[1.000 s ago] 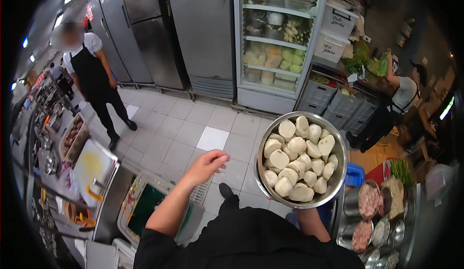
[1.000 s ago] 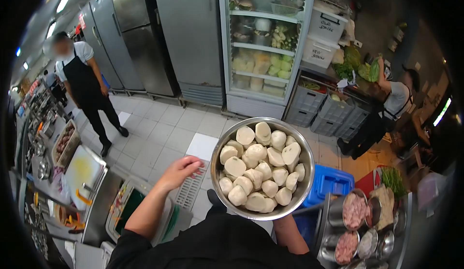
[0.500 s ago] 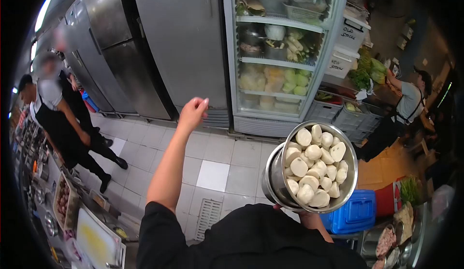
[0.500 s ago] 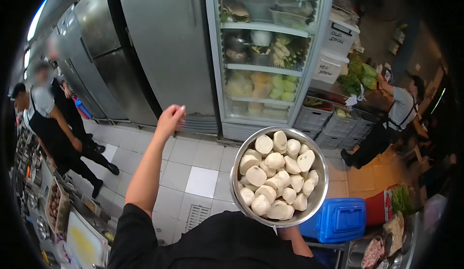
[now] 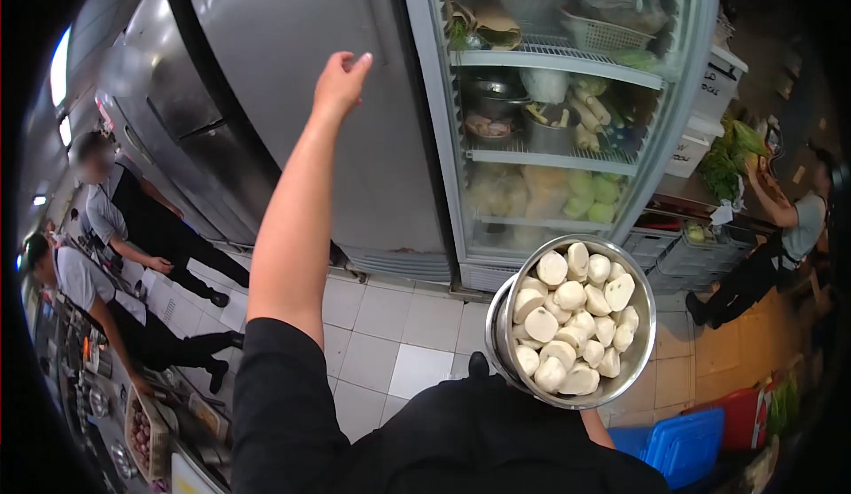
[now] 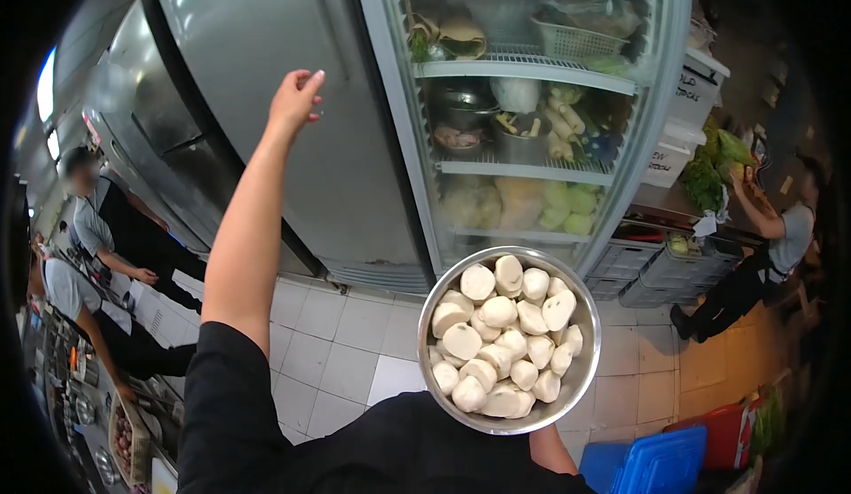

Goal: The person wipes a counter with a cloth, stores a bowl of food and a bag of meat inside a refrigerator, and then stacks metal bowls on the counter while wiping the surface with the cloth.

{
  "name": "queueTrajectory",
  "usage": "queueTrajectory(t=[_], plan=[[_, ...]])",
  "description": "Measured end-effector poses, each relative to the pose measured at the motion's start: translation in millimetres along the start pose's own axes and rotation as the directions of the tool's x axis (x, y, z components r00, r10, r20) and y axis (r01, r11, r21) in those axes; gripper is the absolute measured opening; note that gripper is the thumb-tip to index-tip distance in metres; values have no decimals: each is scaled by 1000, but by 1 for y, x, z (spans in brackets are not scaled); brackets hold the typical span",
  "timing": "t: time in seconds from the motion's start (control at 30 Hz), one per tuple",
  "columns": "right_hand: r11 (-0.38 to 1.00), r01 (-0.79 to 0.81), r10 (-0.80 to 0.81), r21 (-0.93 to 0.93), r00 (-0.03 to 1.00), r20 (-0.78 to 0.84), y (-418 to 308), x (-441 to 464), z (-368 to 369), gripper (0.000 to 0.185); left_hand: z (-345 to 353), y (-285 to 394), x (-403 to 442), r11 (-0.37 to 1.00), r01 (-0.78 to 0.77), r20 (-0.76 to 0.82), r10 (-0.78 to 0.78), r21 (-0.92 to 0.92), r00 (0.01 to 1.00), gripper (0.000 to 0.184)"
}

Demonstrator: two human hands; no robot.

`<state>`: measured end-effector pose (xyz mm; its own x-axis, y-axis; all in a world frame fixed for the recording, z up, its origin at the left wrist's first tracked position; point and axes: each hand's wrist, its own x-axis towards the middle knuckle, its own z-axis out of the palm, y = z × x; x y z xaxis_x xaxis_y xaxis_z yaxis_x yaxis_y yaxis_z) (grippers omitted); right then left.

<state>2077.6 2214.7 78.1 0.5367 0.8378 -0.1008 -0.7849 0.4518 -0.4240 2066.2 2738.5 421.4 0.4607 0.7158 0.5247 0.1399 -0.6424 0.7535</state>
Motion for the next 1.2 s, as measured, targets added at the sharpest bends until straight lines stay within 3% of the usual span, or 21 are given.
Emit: queueTrajectory(t=[0.2,0.4,0.47,0.6,0.73,0.87,1.0,1.13,1.2], plan=[[1000,-27,27,-12,1000,0,-33,105,12,81,23,-9,116,999,35,-25,-35,15,999,70],[999,-39,39,-33,999,-14,-33,149,25,81,43,-17,151,999,14,16,-14,45,1000,50],[998,-45,44,-41,999,-29,-30,150,26,81,47,-27,161,959,-170,-60,188,229,980,52],[998,-52,49,-43,997,-68,-29,151,30,82,54,-16,145,967,-140,-119,168,214,979,54],[998,-39,36,-42,997,-69,-22,154,23,82,39,-26,124,935,-271,-232,323,229,918,54],[999,-29,27,-31,997,-77,-25,171,14,82,6,-32,74,927,-376,-302,363,15,882,50],[999,-34,32,-39,997,-66,-32,199,17,82,-24,-35,36,927,-364,-383,307,-85,871,37],[998,-46,44,-51,998,-45,-29,237,23,82,-77,-100,15,894,-349,-441,203,-281,874,36],[997,-51,50,-51,998,-26,-28,249,25,82,-113,-135,1,836,-335,-546,51,-435,836,38]])
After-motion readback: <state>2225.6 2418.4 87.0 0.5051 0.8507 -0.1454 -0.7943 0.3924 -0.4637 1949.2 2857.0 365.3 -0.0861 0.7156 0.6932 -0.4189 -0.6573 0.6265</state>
